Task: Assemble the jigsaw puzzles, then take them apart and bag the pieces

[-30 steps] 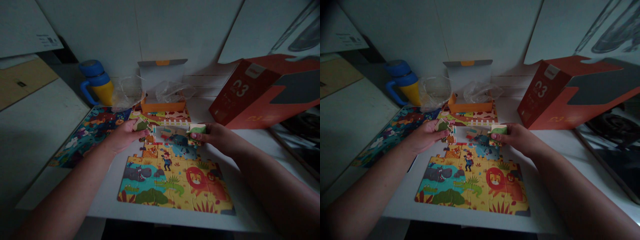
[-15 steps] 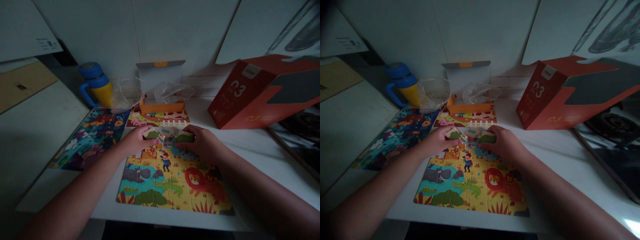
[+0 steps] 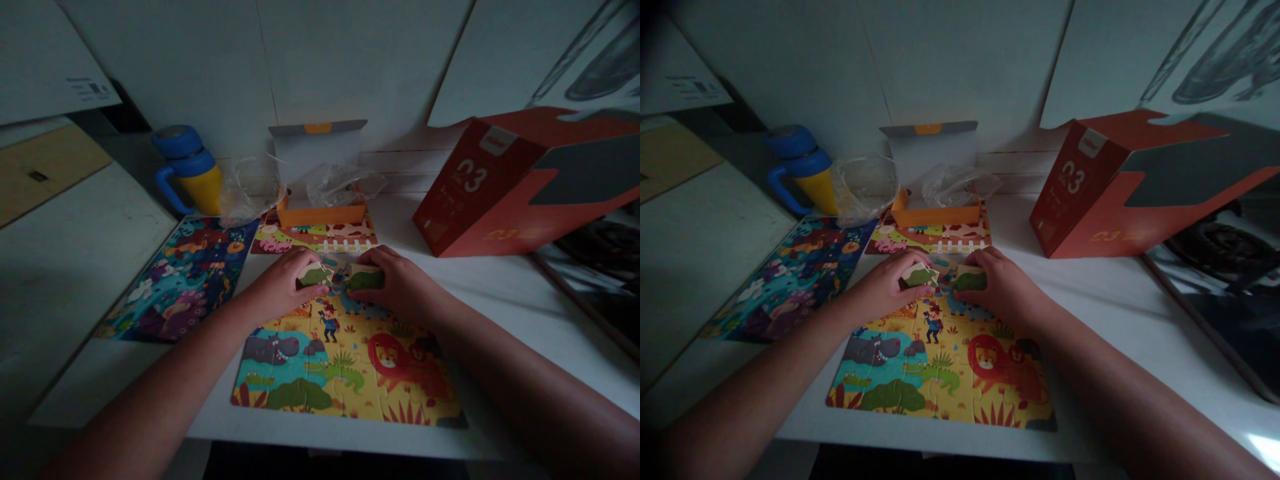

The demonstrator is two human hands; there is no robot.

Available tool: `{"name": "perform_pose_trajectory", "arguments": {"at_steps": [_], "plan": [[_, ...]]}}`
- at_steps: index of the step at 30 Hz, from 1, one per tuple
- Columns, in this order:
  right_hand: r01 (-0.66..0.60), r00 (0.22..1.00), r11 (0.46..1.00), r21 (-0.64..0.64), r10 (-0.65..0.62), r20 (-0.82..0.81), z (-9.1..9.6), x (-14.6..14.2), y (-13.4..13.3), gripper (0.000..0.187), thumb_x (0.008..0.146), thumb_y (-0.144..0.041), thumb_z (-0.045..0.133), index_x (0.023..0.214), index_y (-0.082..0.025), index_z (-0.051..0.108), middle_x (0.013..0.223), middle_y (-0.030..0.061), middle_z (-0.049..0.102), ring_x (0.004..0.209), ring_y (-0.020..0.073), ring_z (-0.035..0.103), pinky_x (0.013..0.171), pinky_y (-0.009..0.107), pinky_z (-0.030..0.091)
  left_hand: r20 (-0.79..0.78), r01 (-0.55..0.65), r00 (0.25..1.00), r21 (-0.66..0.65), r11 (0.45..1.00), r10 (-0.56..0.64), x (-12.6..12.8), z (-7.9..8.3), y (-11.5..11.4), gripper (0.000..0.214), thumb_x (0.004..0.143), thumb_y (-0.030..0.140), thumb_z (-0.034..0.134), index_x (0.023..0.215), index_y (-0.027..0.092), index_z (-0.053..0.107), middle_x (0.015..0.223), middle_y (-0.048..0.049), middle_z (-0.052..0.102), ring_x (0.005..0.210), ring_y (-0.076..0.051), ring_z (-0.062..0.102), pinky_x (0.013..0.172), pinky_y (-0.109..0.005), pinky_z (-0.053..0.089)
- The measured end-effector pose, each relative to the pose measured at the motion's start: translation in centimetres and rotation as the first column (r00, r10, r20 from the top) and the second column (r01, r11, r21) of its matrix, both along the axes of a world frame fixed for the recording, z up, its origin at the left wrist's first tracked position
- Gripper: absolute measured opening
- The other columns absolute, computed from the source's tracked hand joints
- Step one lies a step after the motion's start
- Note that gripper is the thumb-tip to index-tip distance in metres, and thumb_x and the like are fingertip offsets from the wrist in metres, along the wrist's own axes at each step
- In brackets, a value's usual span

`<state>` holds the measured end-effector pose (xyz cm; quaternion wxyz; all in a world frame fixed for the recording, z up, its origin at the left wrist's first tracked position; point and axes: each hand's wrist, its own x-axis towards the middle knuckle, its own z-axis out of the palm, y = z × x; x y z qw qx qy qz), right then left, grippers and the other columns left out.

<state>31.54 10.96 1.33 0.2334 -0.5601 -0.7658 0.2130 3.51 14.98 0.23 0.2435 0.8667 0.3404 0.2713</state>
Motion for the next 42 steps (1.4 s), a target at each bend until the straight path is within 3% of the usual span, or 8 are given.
{"name": "perform_pose_trajectory", "arguments": {"at_steps": [5, 10, 16, 26, 31, 34, 38, 42], "plan": [[-0.025, 0.998, 1.0, -0.008, 0.024, -0.063, -0.3, -0.3, -0.2, 0.048, 0.083, -0.041, 0.089, 0.122, -0.025, 0.066, 0.128, 0.008, 0.069, 0.103, 0.0253, 0.069, 0.086, 0.035, 0.053, -0.028, 0.01, 1.0, -0.008, 1.0, -0.01, 0.1, 0.0, 0.0, 0.033, 0.094, 0.03, 0.083, 0.116, 0.024, 0.059, 0.127, -0.0102, 0.068, 0.117, -0.028, 0.066, 0.101, -0.046, 0.054], [-0.006, 0.998, 0.991, -0.135, -0.004, -0.068, -0.1, -0.4, 0.1, 0.058, 0.083, -0.046, 0.087, 0.134, -0.027, 0.065, 0.116, 0.0055, 0.077, 0.093, 0.0259, 0.072, 0.08, 0.036, 0.053, -0.047, 0.019, 0.999, -0.003, 1.0, -0.019, 0.0, -0.4, 0.3, 0.038, 0.093, 0.031, 0.083, 0.122, 0.025, 0.059, 0.139, -0.0109, 0.067, 0.131, -0.029, 0.063, 0.11, -0.048, 0.052], [-0.094, 0.988, 0.98, -0.178, 0.07, -0.136, 0.1, -0.3, 0.5, 0.049, 0.085, -0.043, 0.085, 0.129, -0.029, 0.068, 0.114, 0.0033, 0.079, 0.094, 0.0248, 0.073, 0.08, 0.035, 0.053, -0.091, 0.011, 0.996, -0.021, 1.0, -0.013, 0.0, -0.8, 0.6, 0.05, 0.093, 0.034, 0.083, 0.135, 0.025, 0.056, 0.145, -0.0128, 0.065, 0.135, -0.031, 0.061, 0.115, -0.05, 0.049], [-0.176, 0.937, 0.981, -0.084, 0.14, -0.32, -0.1, -0.1, 0.7, 0.034, 0.088, -0.034, 0.081, 0.118, -0.026, 0.066, 0.137, 0.0059, 0.073, 0.123, 0.0279, 0.069, 0.108, 0.044, 0.052, -0.052, 0.011, 0.999, -0.078, 0.997, -0.015, 0.3, -0.3, 0.6, 0.044, 0.086, 0.036, 0.089, 0.116, 0.024, 0.06, 0.117, -0.007, 0.068, 0.108, -0.027, 0.065, 0.094, -0.043, 0.053], [-0.201, 0.901, 0.979, -0.028, 0.173, -0.398, -0.1, -0.2, 0.4, 0.031, 0.09, -0.038, 0.082, 0.114, -0.027, 0.066, 0.133, 0.0051, 0.073, 0.118, 0.0257, 0.07, 0.102, 0.041, 0.054, 0.085, 0.027, 0.996, -0.227, 0.974, -0.008, 0.2, -0.4, 0.4, 0.037, 0.087, 0.033, 0.088, 0.111, 0.023, 0.061, 0.104, -0.0021, 0.067, 0.092, -0.02, 0.064, 0.08, -0.034, 0.053], [-0.158, 0.91, 0.987, -0.032, 0.133, -0.392, 0.0, 0.0, 0.1, 0.036, 0.089, -0.044, 0.083, 0.115, -0.026, 0.065, 0.123, 0.0064, 0.074, 0.104, 0.0247, 0.071, 0.089, 0.038, 0.057, 0.187, 0.045, 0.982, -0.29, 0.956, 0.011, 0.0, -0.4, 0.4, 0.033, 0.089, 0.033, 0.085, 0.11, 0.023, 0.061, 0.104, -0.0013, 0.066, 0.09, -0.018, 0.064, 0.079, -0.032, 0.053], [-0.081, 0.943, 0.996, -0.048, 0.061, -0.326, -0.2, 0.5, 0.0, 0.046, 0.089, -0.048, 0.082, 0.123, -0.025, 0.062, 0.107, 0.005, 0.074, 0.085, 0.0215, 0.069, 0.073, 0.034, 0.057, 0.238, -0.001, 0.969, -0.277, 0.961, 0.07, -0.4, 0.0, 0.2, 0.043, 0.089, 0.029, 0.085, 0.121, 0.024, 0.056, 0.109, -0.0015, 0.064, 0.092, -0.017, 0.064, 0.08, -0.03, 0.054], [-0.104, 0.965, 0.995, 0.01, 0.103, -0.24, -0.1, 0.8, -0.1, 0.042, 0.093, -0.041, 0.078, 0.13, -0.028, 0.063, 0.123, 0.007, 0.074, 0.101, 0.0243, 0.072, 0.086, 0.037, 0.059, 0.248, 0.006, 0.967, -0.242, 0.97, 0.055, -0.7, 0.3, 0.2, 0.07, 0.09, 0.025, 0.085, 0.147, 0.028, 0.044, 0.105, -0.0003, 0.064, 0.098, -0.017, 0.065, 0.087, -0.031, 0.055]]}}
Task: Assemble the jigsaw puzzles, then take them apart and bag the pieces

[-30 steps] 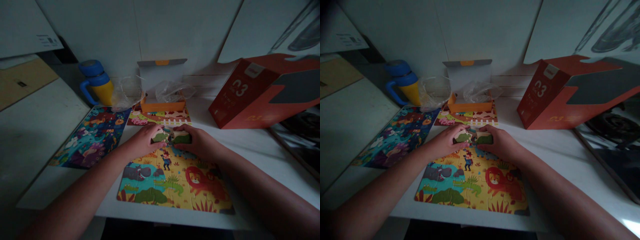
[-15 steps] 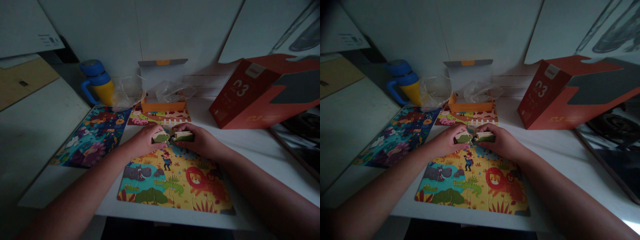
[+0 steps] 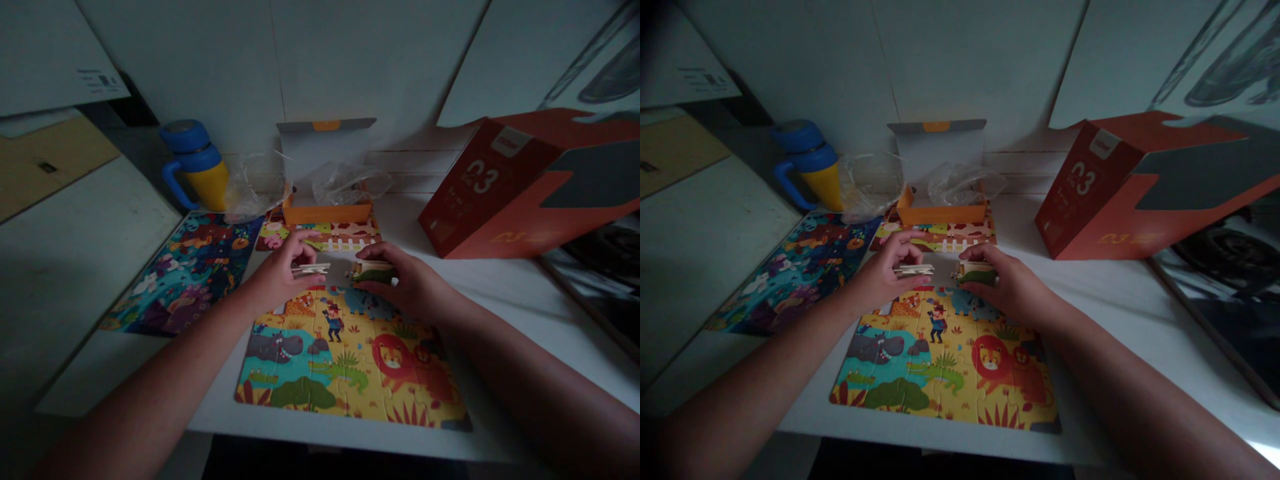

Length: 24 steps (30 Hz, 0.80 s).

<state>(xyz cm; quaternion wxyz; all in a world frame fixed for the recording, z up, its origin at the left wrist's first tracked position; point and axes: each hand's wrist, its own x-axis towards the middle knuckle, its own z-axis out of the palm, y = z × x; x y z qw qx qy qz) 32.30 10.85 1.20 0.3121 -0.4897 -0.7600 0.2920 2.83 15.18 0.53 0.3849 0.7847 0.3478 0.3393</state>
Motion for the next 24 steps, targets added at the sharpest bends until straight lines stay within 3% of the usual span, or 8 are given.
{"name": "perform_pose_trajectory", "arguments": {"at_steps": [2, 5, 8, 11, 14, 17, 21, 24], "plan": [[-0.049, 0.997, 0.999, 0.015, 0.048, 0.055, 0.3, 0.0, -0.1, 0.036, 0.097, -0.037, 0.072, 0.131, -0.028, 0.064, 0.128, 0.0071, 0.074, 0.108, 0.0252, 0.072, 0.093, 0.039, 0.058, -0.039, 0.021, 0.999, 0.024, 0.999, -0.02, -0.1, 0.0, 0.0, 0.064, 0.092, 0.024, 0.083, 0.146, 0.028, 0.05, 0.102, 0.0001, 0.063, 0.095, -0.017, 0.064, 0.085, -0.031, 0.055], [-0.107, 0.981, 0.994, 0.024, 0.101, 0.164, 0.7, 0.1, -0.3, 0.032, 0.1, -0.035, 0.067, 0.132, -0.028, 0.066, 0.13, 0.0082, 0.075, 0.114, 0.0264, 0.073, 0.1, 0.042, 0.057, -0.132, 0.044, 0.991, 0.108, 0.993, -0.03, 0.0, 0.1, 0.0, 0.028, 0.094, 0.023, 0.081, 0.119, 0.025, 0.067, 0.104, -0.0011, 0.067, 0.096, -0.018, 0.064, 0.085, -0.032, 0.053], [-0.107, 0.971, 0.994, 0.022, 0.1, 0.219, 0.8, 0.1, -0.3, 0.033, 0.102, -0.038, 0.066, 0.133, -0.027, 0.066, 0.13, 0.0095, 0.076, 0.113, 0.0273, 0.074, 0.099, 0.042, 0.057, -0.183, 0.039, 0.983, 0.157, 0.987, -0.01, 0.2, 0.2, 0.1, 0.011, 0.096, 0.024, 0.078, 0.104, 0.024, 0.07, 0.102, -0.0012, 0.071, 0.097, -0.019, 0.065, 0.089, -0.035, 0.052], [-0.088, 0.972, 0.996, 0.0, 0.086, 0.219, 1.1, 0.4, -0.2, 0.031, 0.101, -0.04, 0.066, 0.129, -0.027, 0.067, 0.126, 0.0089, 0.078, 0.108, 0.027, 0.075, 0.092, 0.039, 0.058, -0.151, -0.024, 0.988, 0.057, 0.998, 0.032, 0.0, 0.4, 0.2, 0.012, 0.096, 0.029, 0.078, 0.104, 0.023, 0.07, 0.098, -0.0012, 0.07, 0.088, -0.017, 0.065, 0.08, -0.032, 0.053], [-0.013, 0.98, 0.998, -0.061, 0.024, 0.196, 1.7, 1.3, -0.2, 0.028, 0.098, -0.042, 0.068, 0.122, -0.026, 0.069, 0.114, 0.0067, 0.08, 0.096, 0.0253, 0.076, 0.081, 0.036, 0.058, -0.073, -0.109, 0.992, -0.101, 0.989, 0.102, -1.0, 1.0, 0.5, 0.028, 0.088, 0.039, 0.085, 0.104, 0.022, 0.068, 0.092, -0.0003, 0.068, 0.08, -0.017, 0.064, 0.07, -0.029, 0.052], [0.012, 0.984, 0.987, -0.161, 0.017, 0.177, 2.6, 2.6, -0.3, 0.03, 0.094, -0.044, 0.072, 0.119, -0.027, 0.069, 0.103, 0.004, 0.08, 0.084, 0.0227, 0.074, 0.071, 0.033, 0.056, -0.058, -0.059, 0.997, -0.237, 0.97, 0.046, -2.5, 2.0, 0.6, 0.04, 0.081, 0.041, 0.089, 0.107, 0.023, 0.064, 0.092, 0.0014, 0.066, 0.078, -0.016, 0.064, 0.067, -0.027, 0.051], [-0.101, 0.958, 0.945, -0.31, 0.177, 0.225, 3.5, 3.6, -0.7, 0.032, 0.088, -0.038, 0.078, 0.118, -0.031, 0.071, 0.102, 0.0, 0.08, 0.082, 0.0208, 0.074, 0.068, 0.03, 0.054, -0.259, 0.034, 0.962, -0.215, 0.976, -0.091, -3.6, 3.2, 0.0, 0.039, 0.078, 0.041, 0.09, 0.103, 0.023, 0.066, 0.092, 0.0021, 0.067, 0.077, -0.015, 0.062, 0.065, -0.025, 0.047], [-0.126, 0.928, 0.941, -0.313, 0.224, 0.299, 3.5, 3.3, -0.9, 0.028, 0.083, -0.033, 0.081, 0.11, -0.031, 0.074, 0.1, -0.0002, 0.08, 0.08, 0.0211, 0.072, 0.068, 0.03, 0.052, -0.382, 0.034, 0.919, -0.177, 0.984, -0.1, -3.2, 3.4, -0.6, 0.041, 0.077, 0.044, 0.091, 0.103, 0.023, 0.068, 0.087, 0.0031, 0.068, 0.074, -0.016, 0.061, 0.062, -0.025, 0.044]]}}
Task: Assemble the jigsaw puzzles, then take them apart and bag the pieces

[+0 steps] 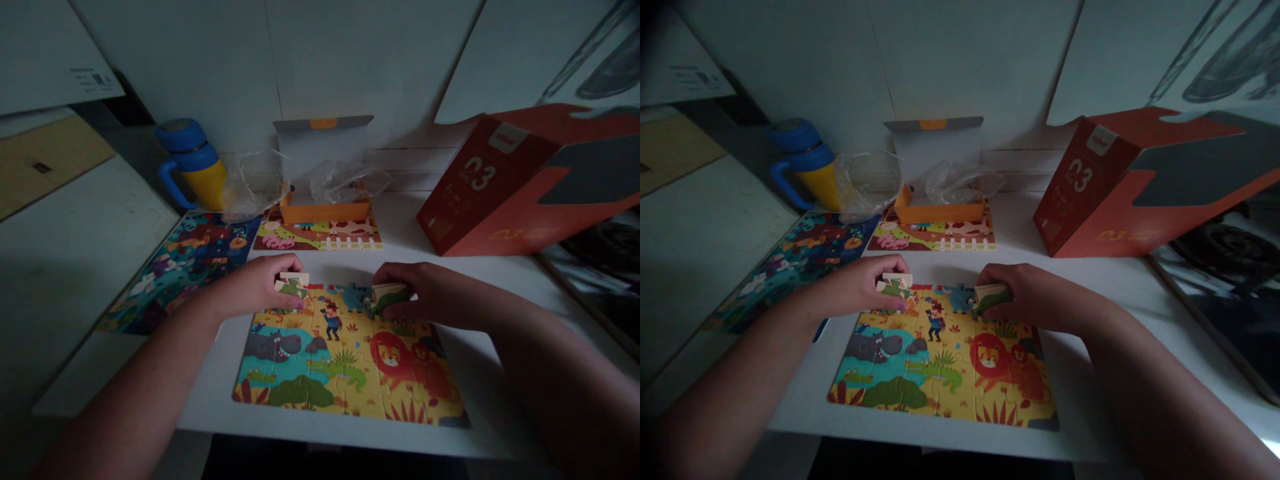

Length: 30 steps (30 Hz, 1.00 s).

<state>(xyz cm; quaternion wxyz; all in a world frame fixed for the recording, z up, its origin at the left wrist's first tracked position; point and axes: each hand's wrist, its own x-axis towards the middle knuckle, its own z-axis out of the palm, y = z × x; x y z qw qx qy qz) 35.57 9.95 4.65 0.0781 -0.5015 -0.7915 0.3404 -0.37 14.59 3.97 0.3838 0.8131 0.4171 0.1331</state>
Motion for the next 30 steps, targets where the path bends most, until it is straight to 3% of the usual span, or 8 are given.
{"name": "perform_pose_trajectory", "arguments": {"at_steps": [3, 7, 10, 15, 20, 24, 30], "plan": [[0.017, 0.999, 0.999, 0.051, -0.019, 0.033, -0.4, -0.4, 0.0, 0.032, 0.08, -0.034, 0.085, 0.11, -0.03, 0.075, 0.104, 0.0022, 0.08, 0.083, 0.0226, 0.073, 0.069, 0.031, 0.053, -0.071, -0.007, 0.997, 0.114, 0.994, 0.015, 0.5, -0.3, -0.4, 0.043, 0.076, 0.045, 0.093, 0.105, 0.025, 0.069, 0.088, 0.0026, 0.069, 0.073, -0.018, 0.061, 0.063, -0.028, 0.044], [0.025, 0.996, 0.994, 0.107, -0.033, 0.077, -0.9, -0.6, 0.0, 0.045, 0.075, -0.041, 0.091, 0.115, -0.029, 0.074, 0.116, 0.0052, 0.078, 0.094, 0.026, 0.073, 0.077, 0.034, 0.055, -0.102, 0.035, 0.995, 0.257, 0.966, -0.009, 0.4, -0.9, -0.5, 0.047, 0.075, 0.05, 0.095, 0.106, 0.025, 0.07, 0.107, -0.0036, 0.073, 0.098, -0.025, 0.068, 0.086, -0.036, 0.052], [0.046, 0.992, 0.995, 0.091, -0.056, 0.115, -1.0, -0.8, -0.1, 0.047, 0.074, -0.039, 0.092, 0.116, -0.029, 0.074, 0.115, 0.0051, 0.079, 0.096, 0.0277, 0.074, 0.08, 0.037, 0.056, -0.109, 0.033, 0.994, 0.234, 0.972, -0.007, 0.2, -1.2, -0.5, 0.051, 0.073, 0.051, 0.096, 0.111, 0.027, 0.071, 0.114, -0.004, 0.073, 0.106, -0.027, 0.068, 0.091, -0.037, 0.052], [0.028, 0.992, 0.995, 0.096, -0.039, 0.119, -1.0, -1.1, -0.3, 0.047, 0.076, -0.039, 0.091, 0.118, -0.03, 0.074, 0.116, 0.0055, 0.079, 0.096, 0.0287, 0.074, 0.083, 0.039, 0.056, -0.115, 0.013, 0.993, 0.161, 0.987, 0.006, 0.3, -1.0, -0.8, 0.05, 0.069, 0.041, 0.098, 0.11, 0.029, 0.073, 0.109, -0.0015, 0.075, 0.098, -0.026, 0.069, 0.079, -0.034, 0.05], [0.009, 0.995, 0.989, 0.147, -0.023, 0.092, -1.0, -1.2, -0.4, 0.046, 0.074, -0.041, 0.091, 0.115, -0.028, 0.074, 0.118, 0.0081, 0.075, 0.095, 0.0276, 0.072, 0.082, 0.038, 0.057, -0.151, 0.009, 0.989, 0.118, 0.993, 0.009, 0.7, -0.6, -0.8, 0.052, 0.068, 0.036, 0.1, 0.109, 0.028, 0.069, 0.106, -0.0004, 0.075, 0.094, -0.025, 0.068, 0.08, -0.034, 0.048], [-0.019, 0.998, 0.991, 0.135, 0.01, 0.063, -0.3, -1.4, -0.5, 0.044, 0.076, -0.041, 0.089, 0.115, -0.028, 0.075, 0.118, 0.0075, 0.072, 0.096, 0.0255, 0.071, 0.084, 0.037, 0.057, -0.16, 0.027, 0.987, 0.094, 0.995, -0.012, 0.8, -0.2, -1.0, 0.055, 0.069, 0.036, 0.099, 0.114, 0.027, 0.068, 0.113, -0.0014, 0.073, 0.1, -0.025, 0.067, 0.086, -0.035, 0.048], [-0.018, 0.989, 0.998, 0.06, 0.009, 0.145, 0.8, -1.7, -0.7, 0.048, 0.077, -0.042, 0.088, 0.12, -0.027, 0.073, 0.116, 0.0075, 0.074, 0.1, 0.0273, 0.071, 0.086, 0.038, 0.054, -0.201, 0.081, 0.978, 0.084, 0.993, -0.063, 1.0, 0.5, -1.0, 0.05, 0.074, 0.04, 0.096, 0.114, 0.026, 0.068, 0.118, -0.0021, 0.071, 0.107, -0.025, 0.065, 0.09, -0.035, 0.046]]}}
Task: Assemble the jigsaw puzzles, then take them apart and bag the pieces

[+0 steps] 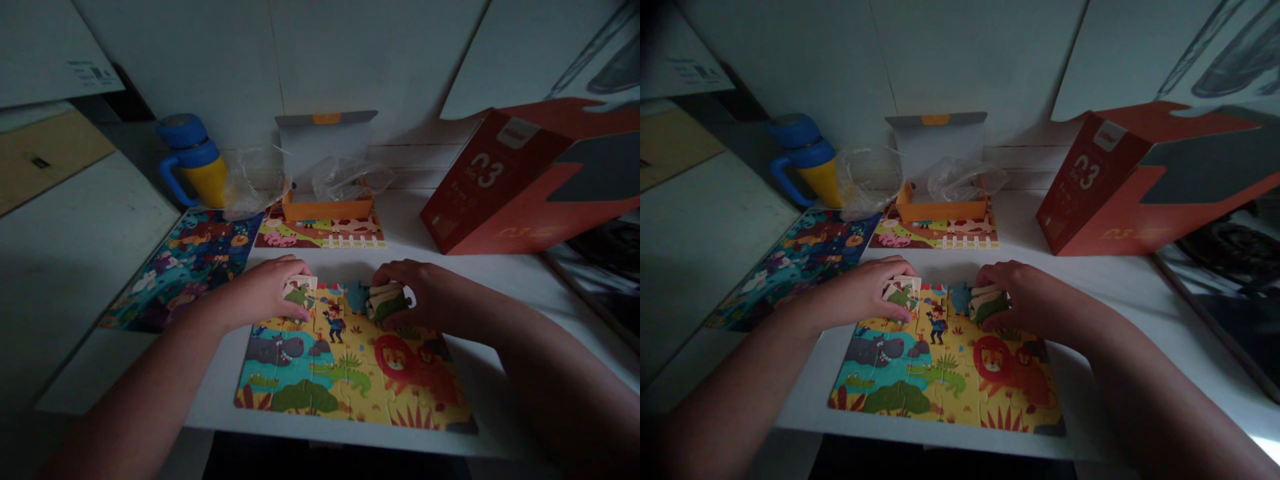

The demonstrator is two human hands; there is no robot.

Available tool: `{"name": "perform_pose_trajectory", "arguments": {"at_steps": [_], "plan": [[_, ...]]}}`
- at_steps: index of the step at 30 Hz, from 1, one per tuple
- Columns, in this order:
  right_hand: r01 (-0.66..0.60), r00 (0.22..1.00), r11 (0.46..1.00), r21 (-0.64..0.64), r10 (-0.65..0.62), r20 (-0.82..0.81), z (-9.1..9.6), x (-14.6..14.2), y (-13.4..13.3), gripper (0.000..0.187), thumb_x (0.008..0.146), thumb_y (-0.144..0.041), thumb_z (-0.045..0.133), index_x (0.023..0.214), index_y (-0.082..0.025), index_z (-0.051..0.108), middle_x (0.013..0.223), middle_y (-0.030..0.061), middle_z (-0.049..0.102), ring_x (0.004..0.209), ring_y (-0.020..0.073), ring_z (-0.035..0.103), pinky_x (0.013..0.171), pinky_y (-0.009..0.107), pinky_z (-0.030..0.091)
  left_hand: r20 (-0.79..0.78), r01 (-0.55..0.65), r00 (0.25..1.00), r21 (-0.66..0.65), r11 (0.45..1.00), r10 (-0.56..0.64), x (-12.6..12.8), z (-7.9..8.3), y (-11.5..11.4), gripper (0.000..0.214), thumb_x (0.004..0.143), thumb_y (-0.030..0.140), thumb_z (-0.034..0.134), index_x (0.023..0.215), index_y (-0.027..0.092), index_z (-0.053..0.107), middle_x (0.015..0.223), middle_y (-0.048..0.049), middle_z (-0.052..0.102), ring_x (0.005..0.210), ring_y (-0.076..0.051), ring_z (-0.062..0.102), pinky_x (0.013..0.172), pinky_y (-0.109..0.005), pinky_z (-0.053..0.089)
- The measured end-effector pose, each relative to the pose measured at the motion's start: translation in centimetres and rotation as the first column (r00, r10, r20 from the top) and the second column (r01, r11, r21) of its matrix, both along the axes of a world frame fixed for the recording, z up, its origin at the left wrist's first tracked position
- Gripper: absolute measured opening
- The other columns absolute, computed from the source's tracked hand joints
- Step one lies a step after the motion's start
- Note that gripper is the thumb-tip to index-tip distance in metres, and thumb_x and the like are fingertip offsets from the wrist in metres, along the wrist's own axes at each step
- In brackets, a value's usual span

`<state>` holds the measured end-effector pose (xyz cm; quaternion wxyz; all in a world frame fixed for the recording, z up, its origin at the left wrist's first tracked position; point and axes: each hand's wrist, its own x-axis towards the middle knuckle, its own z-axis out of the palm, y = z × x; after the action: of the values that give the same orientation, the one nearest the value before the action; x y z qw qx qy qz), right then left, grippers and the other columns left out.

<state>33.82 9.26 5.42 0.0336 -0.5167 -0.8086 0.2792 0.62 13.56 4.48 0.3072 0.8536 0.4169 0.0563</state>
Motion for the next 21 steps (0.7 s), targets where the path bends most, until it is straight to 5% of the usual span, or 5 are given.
{"name": "perform_pose_trajectory", "arguments": {"at_steps": [10, 21], "plan": [[-0.03, 0.997, 0.998, -0.051, 0.026, -0.072, -0.21, 0.17, 0.06, 0.047, 0.082, -0.036, 0.083, 0.127, -0.029, 0.072, 0.122, 0.0058, 0.077, 0.102, 0.0255, 0.072, 0.09, 0.035, 0.053, 0.059, -0.067, 0.995, -0.184, 0.981, 0.079, -0.16, -0.25, -0.07, 0.057, 0.076, 0.042, 0.094, 0.121, 0.028, 0.061, 0.102, 0.0047, 0.07, 0.088, -0.019, 0.064, 0.073, -0.028, 0.044], [-0.039, 0.994, 0.985, -0.167, 0.021, -0.107, 0.01, 0.22, 0.24, 0.05, 0.081, -0.047, 0.085, 0.127, -0.031, 0.073, 0.114, 0.0034, 0.08, 0.093, 0.0238, 0.073, 0.079, 0.031, 0.052, 0.102, -0.042, 0.993, -0.231, 0.972, 0.067, -0.09, -0.43, 0.39, 0.057, 0.075, 0.042, 0.093, 0.121, 0.025, 0.064, 0.11, 0.0005, 0.072, 0.094, -0.02, 0.066, 0.078, -0.028, 0.047]]}}
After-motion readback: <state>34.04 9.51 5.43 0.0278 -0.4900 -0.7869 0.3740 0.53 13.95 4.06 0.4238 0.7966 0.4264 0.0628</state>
